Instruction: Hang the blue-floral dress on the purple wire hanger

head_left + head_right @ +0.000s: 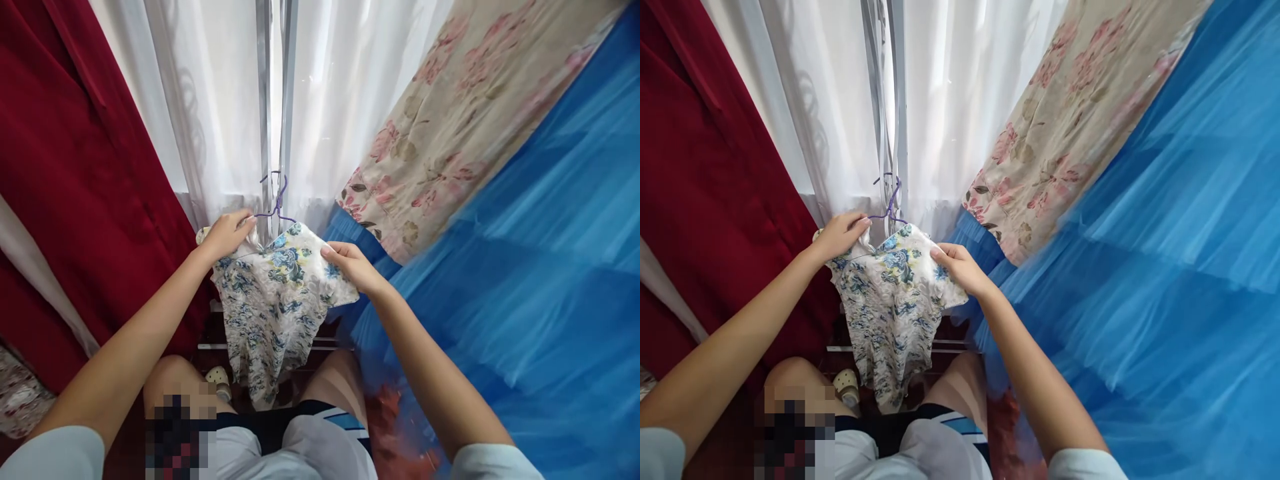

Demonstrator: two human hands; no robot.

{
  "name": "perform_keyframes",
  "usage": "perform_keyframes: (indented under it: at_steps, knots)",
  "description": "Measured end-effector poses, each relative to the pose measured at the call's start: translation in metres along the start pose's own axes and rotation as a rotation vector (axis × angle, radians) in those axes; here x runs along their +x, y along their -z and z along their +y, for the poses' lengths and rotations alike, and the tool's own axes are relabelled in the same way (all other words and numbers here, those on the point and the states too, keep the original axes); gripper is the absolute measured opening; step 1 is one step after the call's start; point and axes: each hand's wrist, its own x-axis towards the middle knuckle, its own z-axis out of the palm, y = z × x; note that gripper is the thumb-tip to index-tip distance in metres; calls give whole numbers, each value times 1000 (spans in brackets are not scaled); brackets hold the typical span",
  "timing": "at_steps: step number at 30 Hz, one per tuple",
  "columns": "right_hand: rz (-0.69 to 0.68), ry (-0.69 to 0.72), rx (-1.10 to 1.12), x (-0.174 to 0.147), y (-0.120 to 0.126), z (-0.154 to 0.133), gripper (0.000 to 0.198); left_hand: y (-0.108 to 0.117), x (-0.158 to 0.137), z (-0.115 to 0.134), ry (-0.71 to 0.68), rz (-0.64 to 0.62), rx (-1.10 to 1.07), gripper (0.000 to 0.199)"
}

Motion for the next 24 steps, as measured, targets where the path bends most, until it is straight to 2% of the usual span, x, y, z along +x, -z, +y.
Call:
perform_keyframes:
  at_steps: [2, 5, 11, 14, 16, 18, 21, 24]
  knots:
    - [46, 32, 46, 1, -6, -6, 35, 3, 9, 15, -78, -24, -60, 34]
    - [130, 40, 124, 1, -9, -8, 35, 4, 22, 28, -101, -46, -62, 34]
    - [186, -11, 195, 4, -8, -6, 32, 2, 45, 34, -98, 86, 52, 27]
    - [199, -12, 211, 4, -1, -8, 36, 8, 56, 51, -123, 76, 79, 27]
    - [197, -5, 213, -8, -2, -7, 40, 10, 56, 62, -160, 91, 99, 29]
    - [177, 4, 189, -33, -15, -3, 43, 7, 45, 66, -197, 121, 98, 33]
    - [84, 37, 67, -88, -59, 12, 44, -12, 14, 52, -222, 127, -2, 44]
    - [-110, 76, -34, -137, -108, 36, 47, -32, -11, 27, -78, 164, -227, 55]
